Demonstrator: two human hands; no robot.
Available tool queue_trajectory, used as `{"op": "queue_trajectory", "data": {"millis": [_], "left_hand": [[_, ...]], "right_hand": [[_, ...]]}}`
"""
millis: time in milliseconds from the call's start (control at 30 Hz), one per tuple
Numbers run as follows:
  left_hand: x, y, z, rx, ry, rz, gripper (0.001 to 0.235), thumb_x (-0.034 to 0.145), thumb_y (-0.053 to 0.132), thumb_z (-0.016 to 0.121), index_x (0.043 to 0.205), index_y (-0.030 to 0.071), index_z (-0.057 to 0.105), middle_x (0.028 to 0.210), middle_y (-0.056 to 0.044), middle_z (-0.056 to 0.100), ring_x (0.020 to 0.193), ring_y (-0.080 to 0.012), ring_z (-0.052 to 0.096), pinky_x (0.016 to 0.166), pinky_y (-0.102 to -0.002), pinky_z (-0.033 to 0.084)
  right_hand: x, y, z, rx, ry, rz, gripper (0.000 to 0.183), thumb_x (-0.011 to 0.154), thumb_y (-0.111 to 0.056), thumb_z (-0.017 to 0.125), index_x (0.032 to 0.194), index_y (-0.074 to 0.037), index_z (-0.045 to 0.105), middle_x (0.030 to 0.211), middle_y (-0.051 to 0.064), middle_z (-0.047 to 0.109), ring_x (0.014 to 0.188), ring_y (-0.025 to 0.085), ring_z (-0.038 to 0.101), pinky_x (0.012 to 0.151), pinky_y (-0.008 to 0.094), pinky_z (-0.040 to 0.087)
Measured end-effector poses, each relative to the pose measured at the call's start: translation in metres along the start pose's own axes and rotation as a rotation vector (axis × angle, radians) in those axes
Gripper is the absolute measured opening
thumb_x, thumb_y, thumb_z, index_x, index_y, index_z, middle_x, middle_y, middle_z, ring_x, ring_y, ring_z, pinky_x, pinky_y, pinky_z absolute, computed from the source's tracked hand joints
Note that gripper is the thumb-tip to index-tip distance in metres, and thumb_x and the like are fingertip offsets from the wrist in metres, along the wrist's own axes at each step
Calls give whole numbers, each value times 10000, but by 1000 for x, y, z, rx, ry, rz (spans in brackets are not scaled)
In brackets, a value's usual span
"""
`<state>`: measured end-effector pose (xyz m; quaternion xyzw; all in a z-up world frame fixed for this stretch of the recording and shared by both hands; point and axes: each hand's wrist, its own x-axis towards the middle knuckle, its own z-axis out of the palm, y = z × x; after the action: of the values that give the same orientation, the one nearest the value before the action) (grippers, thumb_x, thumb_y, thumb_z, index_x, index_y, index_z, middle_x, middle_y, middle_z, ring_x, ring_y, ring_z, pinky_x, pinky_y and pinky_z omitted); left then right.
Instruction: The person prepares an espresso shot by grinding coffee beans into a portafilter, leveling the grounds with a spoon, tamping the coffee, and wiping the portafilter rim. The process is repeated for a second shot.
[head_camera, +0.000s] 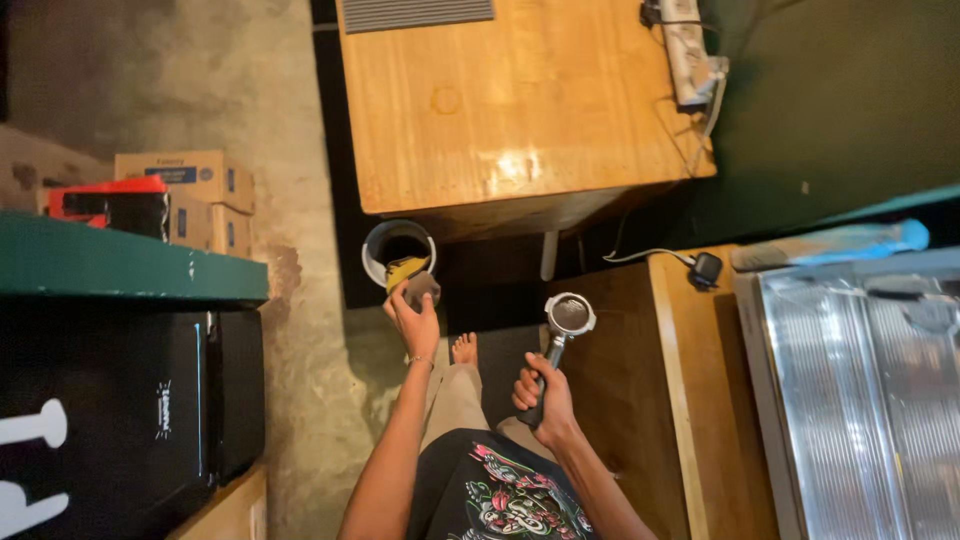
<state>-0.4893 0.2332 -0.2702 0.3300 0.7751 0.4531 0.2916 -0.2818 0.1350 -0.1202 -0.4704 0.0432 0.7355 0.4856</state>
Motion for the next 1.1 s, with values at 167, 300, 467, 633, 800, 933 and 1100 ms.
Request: {"op": "queue_trajectory", "data": {"millis": [167, 300, 467, 633, 800, 933, 1100], "left_hand": [[51, -17, -19, 29, -40, -305, 621, 891, 281, 825, 1405, 239, 478, 1519, -122, 398, 1525, -399, 311, 1272, -520, 307], [72, -15, -21, -5, -135, -409, 419, 928, 380, 781, 1262, 304, 540, 1470, -76, 612, 1416, -346, 534, 1173, -461, 446], [79, -62, -12, -293, 50, -673, 545, 973, 435, 737, 1371, 187, 459, 1426, -182, 568, 1319, -312, 580, 1110, -467, 475], [54, 79, -75, -412, -321, -994, 1283, 890, 746, 733, 1694, 46, 18, 1720, -290, 60, 1593, -471, 73, 1245, -683, 108], [42, -15, -34, -325, -258, -787, 700, 834, 481, 882, 1254, -41, 679, 1233, -185, 696, 1220, -293, 621, 1010, -463, 489], [51, 100, -87, -361, -212, -805, 850, 893, 557, 743, 1487, -14, 536, 1551, -203, 517, 1494, -335, 434, 1223, -505, 356], [55, 101, -101, -430, -2, -795, 876, 910, 505, 748, 1569, 10, 453, 1637, -175, 431, 1539, -308, 376, 1273, -479, 315]], "right_hand": [[66, 26, 41, -272, -32, 40, 335, 1013, -174, 664, 756, -112, 459, 492, 4, 320, 335, 143, 349, 358, 304, 359], [93, 31, 81, -495, -22, 91, 348, 997, -212, 693, 752, -82, 484, 471, 31, 369, 332, 170, 421, 366, 329, 410], [125, 32, 102, -708, -65, 127, 328, 991, -229, 692, 750, -85, 523, 495, 41, 433, 364, 176, 490, 390, 335, 460], [137, 23, 127, -811, -76, 165, 324, 989, -235, 682, 750, -90, 518, 506, 36, 440, 374, 170, 491, 402, 329, 468], [147, 12, 139, -924, -57, 188, 289, 978, -233, 664, 779, -71, 531, 520, 59, 455, 394, 177, 513, 423, 326, 481], [178, 5, 128, -1061, -103, 179, 290, 963, -246, 664, 761, -71, 551, 505, 89, 505, 389, 204, 575, 428, 344, 524], [198, 8, 126, -1498, -184, -165, 158, 964, -212, 594, 851, -103, 591, 524, 96, 583, 520, 205, 583, 578, 343, 493]]}}
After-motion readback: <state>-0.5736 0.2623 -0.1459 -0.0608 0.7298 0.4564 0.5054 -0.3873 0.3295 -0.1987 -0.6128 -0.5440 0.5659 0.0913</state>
